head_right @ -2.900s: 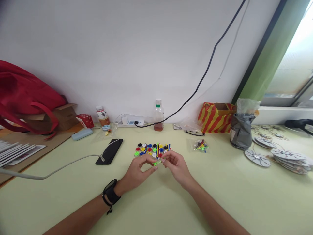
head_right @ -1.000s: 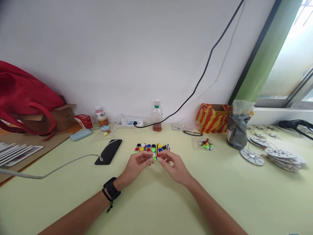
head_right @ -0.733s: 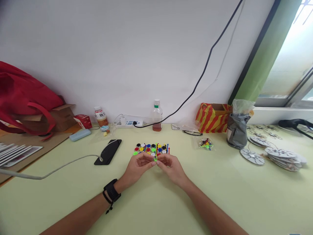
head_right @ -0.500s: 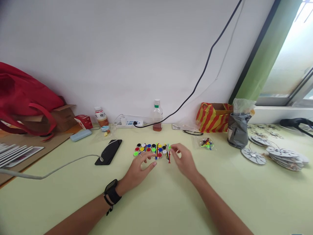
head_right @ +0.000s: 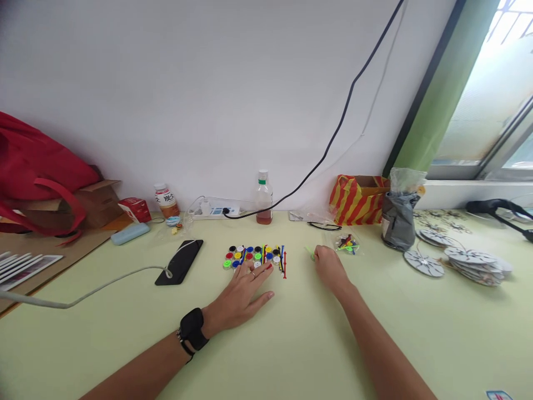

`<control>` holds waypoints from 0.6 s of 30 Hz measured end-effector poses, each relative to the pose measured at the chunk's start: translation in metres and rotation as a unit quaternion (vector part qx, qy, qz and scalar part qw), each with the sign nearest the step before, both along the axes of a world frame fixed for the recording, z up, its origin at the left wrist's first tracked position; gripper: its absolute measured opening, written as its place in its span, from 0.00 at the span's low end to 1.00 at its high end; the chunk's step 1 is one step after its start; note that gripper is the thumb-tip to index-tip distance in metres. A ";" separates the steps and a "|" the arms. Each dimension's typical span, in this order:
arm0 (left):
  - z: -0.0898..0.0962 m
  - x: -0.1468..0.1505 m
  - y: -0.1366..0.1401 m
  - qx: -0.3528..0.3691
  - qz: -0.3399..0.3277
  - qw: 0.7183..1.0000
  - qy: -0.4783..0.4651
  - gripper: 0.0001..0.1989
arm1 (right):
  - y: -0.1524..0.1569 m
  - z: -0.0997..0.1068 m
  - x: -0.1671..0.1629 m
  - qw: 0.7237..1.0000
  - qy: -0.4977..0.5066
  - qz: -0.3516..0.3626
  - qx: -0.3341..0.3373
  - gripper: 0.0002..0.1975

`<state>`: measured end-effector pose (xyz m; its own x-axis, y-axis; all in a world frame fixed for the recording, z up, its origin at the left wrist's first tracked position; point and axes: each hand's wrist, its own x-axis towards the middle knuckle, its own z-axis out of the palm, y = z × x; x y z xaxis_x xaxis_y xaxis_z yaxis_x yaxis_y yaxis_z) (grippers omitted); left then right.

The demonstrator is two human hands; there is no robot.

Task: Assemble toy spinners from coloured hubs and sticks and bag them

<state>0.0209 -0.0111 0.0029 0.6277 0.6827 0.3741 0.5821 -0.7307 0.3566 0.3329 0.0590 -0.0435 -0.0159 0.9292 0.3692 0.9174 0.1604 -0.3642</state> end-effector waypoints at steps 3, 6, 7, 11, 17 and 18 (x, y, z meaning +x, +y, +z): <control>0.004 0.002 -0.001 -0.002 -0.020 1.000 -0.004 0.22 | 0.008 -0.002 0.002 1.000 -0.008 -0.018 0.010 0.11; 0.006 0.004 -0.002 -0.002 -0.044 0.999 -0.019 0.18 | 0.011 -0.003 0.005 0.999 -0.015 -0.035 0.026 0.11; 0.006 0.004 -0.002 0.001 -0.051 0.998 -0.024 0.17 | 0.011 -0.002 0.006 0.999 -0.019 -0.039 0.034 0.10; 0.002 0.004 -0.001 0.022 -0.044 0.998 -0.034 0.16 | 0.004 0.006 -0.001 0.994 -0.026 -0.033 0.101 0.11; 0.001 0.004 0.000 0.022 -0.034 0.998 -0.038 0.09 | -0.022 0.020 -0.044 0.976 0.002 0.217 0.036 0.12; 0.001 0.004 -0.001 0.016 -0.035 0.998 -0.040 0.08 | -0.025 0.021 -0.050 0.970 0.003 0.241 0.017 0.13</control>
